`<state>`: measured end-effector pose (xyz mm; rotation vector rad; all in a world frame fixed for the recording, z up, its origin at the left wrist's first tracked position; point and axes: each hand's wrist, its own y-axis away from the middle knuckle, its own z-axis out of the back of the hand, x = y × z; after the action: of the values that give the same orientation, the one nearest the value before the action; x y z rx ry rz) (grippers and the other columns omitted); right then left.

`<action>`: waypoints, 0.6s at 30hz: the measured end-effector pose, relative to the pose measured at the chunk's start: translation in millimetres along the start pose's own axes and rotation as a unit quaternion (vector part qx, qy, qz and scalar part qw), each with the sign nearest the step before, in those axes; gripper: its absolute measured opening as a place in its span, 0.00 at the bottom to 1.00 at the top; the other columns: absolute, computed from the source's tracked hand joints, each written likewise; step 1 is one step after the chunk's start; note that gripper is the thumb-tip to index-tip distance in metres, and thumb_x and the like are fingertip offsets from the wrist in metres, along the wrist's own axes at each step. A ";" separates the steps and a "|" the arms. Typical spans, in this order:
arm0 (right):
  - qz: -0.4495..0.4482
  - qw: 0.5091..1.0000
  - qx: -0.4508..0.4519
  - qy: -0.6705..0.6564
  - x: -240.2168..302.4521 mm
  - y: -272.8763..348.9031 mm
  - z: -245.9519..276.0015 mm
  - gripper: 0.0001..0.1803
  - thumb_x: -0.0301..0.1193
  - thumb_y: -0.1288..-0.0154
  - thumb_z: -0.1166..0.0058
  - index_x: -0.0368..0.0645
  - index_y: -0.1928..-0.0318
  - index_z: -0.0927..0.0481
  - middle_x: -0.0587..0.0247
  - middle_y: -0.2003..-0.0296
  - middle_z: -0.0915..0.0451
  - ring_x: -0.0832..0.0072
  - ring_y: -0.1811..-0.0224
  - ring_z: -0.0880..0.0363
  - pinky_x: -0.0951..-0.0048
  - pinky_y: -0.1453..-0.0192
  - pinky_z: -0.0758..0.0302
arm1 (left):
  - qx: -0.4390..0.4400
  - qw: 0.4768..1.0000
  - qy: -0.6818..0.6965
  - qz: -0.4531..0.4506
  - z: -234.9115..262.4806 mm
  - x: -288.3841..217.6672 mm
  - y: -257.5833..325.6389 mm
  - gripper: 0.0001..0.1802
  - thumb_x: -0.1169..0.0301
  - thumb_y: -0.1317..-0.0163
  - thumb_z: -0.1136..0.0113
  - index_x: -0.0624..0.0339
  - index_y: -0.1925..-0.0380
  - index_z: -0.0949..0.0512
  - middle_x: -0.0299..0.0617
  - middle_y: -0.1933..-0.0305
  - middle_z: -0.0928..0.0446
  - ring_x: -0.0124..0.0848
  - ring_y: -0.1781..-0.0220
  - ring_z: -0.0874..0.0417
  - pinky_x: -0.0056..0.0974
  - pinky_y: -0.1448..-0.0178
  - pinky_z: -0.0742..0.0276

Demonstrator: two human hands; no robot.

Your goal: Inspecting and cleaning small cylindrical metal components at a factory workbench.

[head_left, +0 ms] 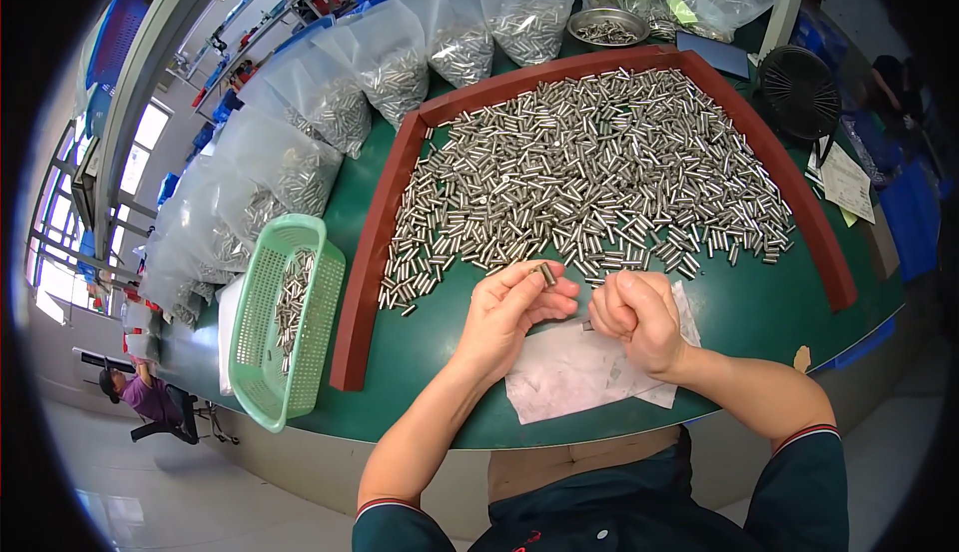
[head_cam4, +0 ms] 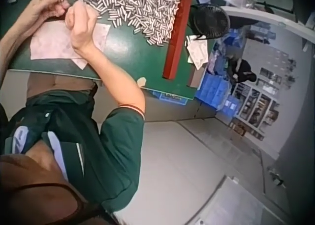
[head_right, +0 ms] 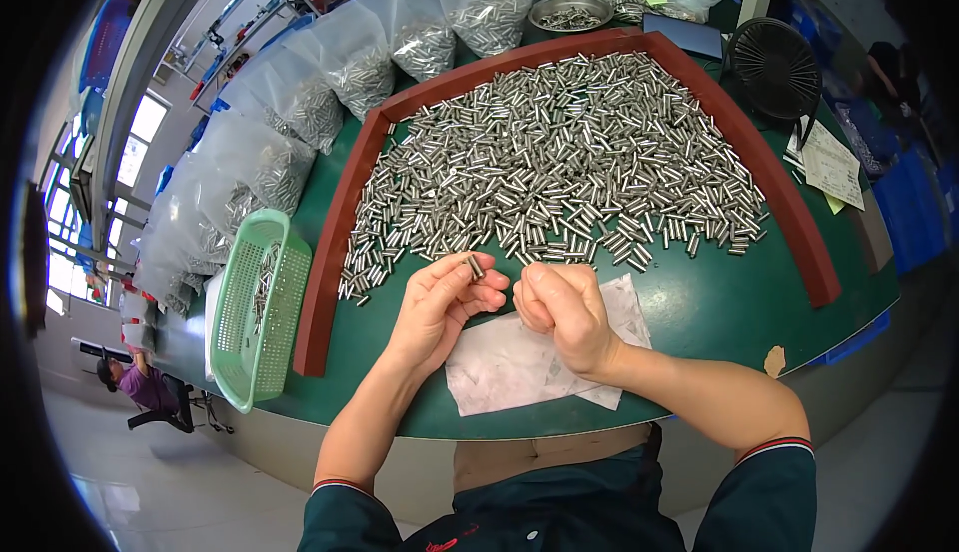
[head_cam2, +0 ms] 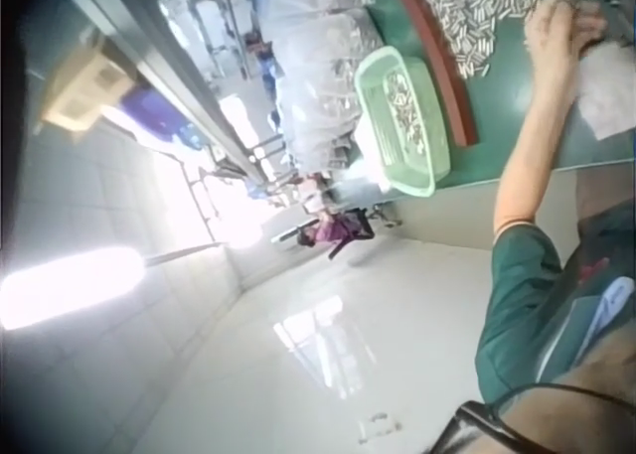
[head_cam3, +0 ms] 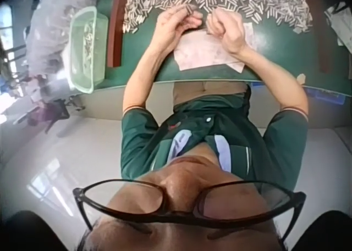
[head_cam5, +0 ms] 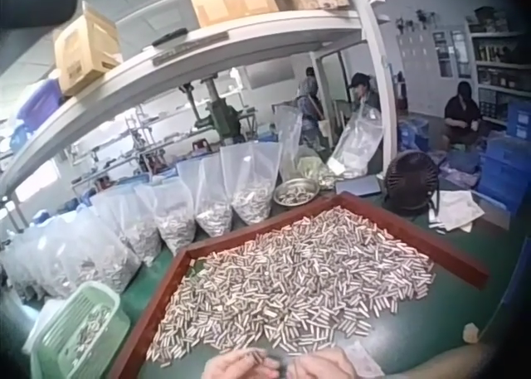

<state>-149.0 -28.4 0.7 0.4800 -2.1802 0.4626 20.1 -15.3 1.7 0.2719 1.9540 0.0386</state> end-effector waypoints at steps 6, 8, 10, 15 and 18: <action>0.006 1.000 -0.002 -0.002 0.6 -1.0 -1.4 0.21 0.31 0.36 0.69 0.43 0.88 0.44 0.72 0.90 0.46 0.84 0.87 0.52 0.80 0.82 0.52 | 0.029 0.986 0.118 0.113 2.0 -6.9 0.8 0.16 0.67 0.38 0.56 0.69 0.56 0.31 0.51 0.60 0.24 0.31 0.63 0.21 0.33 0.55 0.25; 0.003 1.000 -0.003 0.001 0.6 -0.9 -0.5 0.21 0.31 0.36 0.69 0.43 0.88 0.44 0.72 0.90 0.46 0.84 0.88 0.52 0.80 0.82 0.52 | 0.022 0.986 0.119 0.112 1.1 -6.6 0.3 0.16 0.68 0.38 0.55 0.69 0.55 0.32 0.50 0.60 0.24 0.31 0.63 0.21 0.33 0.54 0.25; 0.000 1.000 -0.003 0.003 0.1 -1.2 -0.6 0.22 0.31 0.36 0.69 0.43 0.88 0.44 0.72 0.90 0.46 0.84 0.88 0.52 0.80 0.82 0.52 | 0.013 0.987 0.119 0.110 1.0 -5.2 1.2 0.16 0.68 0.38 0.55 0.69 0.55 0.32 0.50 0.60 0.24 0.31 0.63 0.21 0.32 0.54 0.25; -0.001 1.000 -0.007 -0.002 -0.1 -1.2 -0.5 0.22 0.31 0.36 0.69 0.43 0.88 0.45 0.71 0.91 0.46 0.84 0.88 0.52 0.79 0.82 0.52 | -0.015 0.999 -0.043 0.029 0.8 1.6 3.3 0.13 0.75 0.40 0.53 0.70 0.56 0.30 0.49 0.60 0.24 0.28 0.62 0.21 0.30 0.56 0.25; -0.005 1.000 -0.005 -0.007 1.3 -0.9 -1.8 0.21 0.31 0.36 0.69 0.43 0.88 0.45 0.71 0.91 0.46 0.84 0.88 0.52 0.80 0.82 0.52 | -0.024 0.991 -0.126 -0.047 -2.2 4.3 4.5 0.11 0.78 0.42 0.51 0.70 0.59 0.28 0.47 0.60 0.24 0.27 0.62 0.22 0.29 0.57 0.25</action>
<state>-148.2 -28.6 2.9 0.4889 -2.1915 0.4433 17.3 -9.8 -0.7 0.1454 1.7092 -0.0103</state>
